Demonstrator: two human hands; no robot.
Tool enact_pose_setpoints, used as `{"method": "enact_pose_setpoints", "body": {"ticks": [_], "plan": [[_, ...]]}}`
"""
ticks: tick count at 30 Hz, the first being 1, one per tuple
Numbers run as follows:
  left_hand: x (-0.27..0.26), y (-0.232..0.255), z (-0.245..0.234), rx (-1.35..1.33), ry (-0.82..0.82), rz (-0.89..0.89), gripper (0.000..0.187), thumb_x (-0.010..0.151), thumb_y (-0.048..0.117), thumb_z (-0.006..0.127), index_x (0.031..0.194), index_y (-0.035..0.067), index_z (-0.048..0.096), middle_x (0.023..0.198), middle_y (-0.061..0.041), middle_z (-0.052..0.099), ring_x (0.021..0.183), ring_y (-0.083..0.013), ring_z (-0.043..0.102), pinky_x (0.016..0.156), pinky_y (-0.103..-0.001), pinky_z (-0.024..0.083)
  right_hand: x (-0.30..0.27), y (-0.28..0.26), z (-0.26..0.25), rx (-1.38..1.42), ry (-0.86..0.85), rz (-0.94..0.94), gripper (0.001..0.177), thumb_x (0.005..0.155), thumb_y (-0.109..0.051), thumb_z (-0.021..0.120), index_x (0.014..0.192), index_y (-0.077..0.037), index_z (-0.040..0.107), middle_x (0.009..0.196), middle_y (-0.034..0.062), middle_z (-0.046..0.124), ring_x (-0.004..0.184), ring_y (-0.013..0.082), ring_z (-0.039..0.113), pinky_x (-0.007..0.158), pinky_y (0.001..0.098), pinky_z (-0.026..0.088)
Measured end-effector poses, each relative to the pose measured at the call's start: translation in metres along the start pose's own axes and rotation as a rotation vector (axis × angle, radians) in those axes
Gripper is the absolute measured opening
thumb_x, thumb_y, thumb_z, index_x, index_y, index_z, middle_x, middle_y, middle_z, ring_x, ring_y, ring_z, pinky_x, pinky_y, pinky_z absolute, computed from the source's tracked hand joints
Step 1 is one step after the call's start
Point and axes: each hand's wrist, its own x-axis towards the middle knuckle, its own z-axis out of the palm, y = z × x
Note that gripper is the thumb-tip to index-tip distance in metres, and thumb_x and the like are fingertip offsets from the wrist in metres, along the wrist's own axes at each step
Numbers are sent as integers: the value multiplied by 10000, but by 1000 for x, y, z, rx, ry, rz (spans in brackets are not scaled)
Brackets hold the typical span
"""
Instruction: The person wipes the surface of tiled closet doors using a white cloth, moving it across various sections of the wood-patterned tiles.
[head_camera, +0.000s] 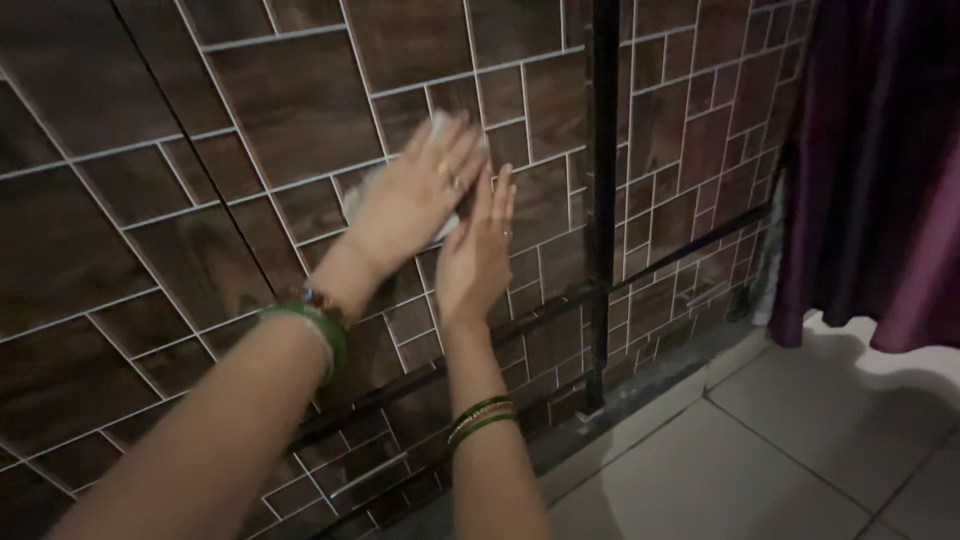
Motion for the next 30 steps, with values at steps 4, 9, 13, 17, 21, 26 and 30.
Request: {"method": "enact_pose_setpoints", "body": {"ticks": [4, 9, 13, 17, 21, 26, 30], "plan": [[-27, 14, -20, 57, -148, 62, 607, 915, 148, 541, 1494, -14, 460, 1546, -160, 469, 1491, -295, 371, 1238, -443, 301, 2, 5, -9, -9, -27, 10, 706, 921, -18, 467, 1587, -238, 387, 1702, 1, 290, 1534, 253, 353, 1129, 399, 467], [-62, -5, -66, 152, -243, 109, 645, 902, 147, 538, 1519, 11, 411, 1575, -142, 439, 1486, -284, 359, 1224, -421, 311, 0, 9, -11, 43, -33, -34, 750, 898, 14, 490, 1595, -227, 347, 1702, 39, 267, 1536, 279, 335, 1106, 406, 475], [-58, -34, -90, 332, -365, 114, 695, 868, 154, 534, 1532, 37, 366, 1585, -133, 408, 1489, -280, 344, 1222, -406, 299, 2, 16, -2, 19, 0, -74, 755, 902, 3, 505, 1603, -219, 338, 1706, 63, 262, 1539, 307, 331, 1129, 422, 466], [-31, -65, -83, 273, -235, 73, 666, 922, 112, 532, 1564, 21, 381, 1604, -147, 418, 1517, -294, 351, 1262, -420, 294, 4, 20, 7, -17, 32, -93, 732, 916, -21, 513, 1607, -192, 345, 1703, 78, 266, 1537, 319, 330, 1157, 452, 431], [12, -74, -47, 125, -43, 40, 623, 960, 85, 539, 1563, -7, 410, 1616, -172, 423, 1534, -321, 351, 1269, -460, 291, 5, 22, 7, 19, 50, -93, 698, 934, -29, 490, 1600, -194, 365, 1701, 79, 283, 1533, 330, 356, 1129, 440, 466], [40, -48, -12, 96, 48, 16, 602, 913, 100, 553, 1495, -23, 466, 1576, -177, 439, 1504, -357, 359, 1254, -505, 293, -5, 18, -4, 97, 80, 12, 696, 910, -15, 499, 1573, -195, 384, 1690, 61, 308, 1410, 314, 517, 979, 414, 553], [33, -21, -4, -10, -2, 2, 584, 932, 100, 544, 1498, -27, 469, 1581, -152, 443, 1502, -342, 364, 1268, -485, 297, -6, 18, -10, 31, 27, 62, 723, 854, 45, 507, 1540, -168, 420, 1677, 59, 328, 1341, 337, 550, 948, 419, 555]]}}
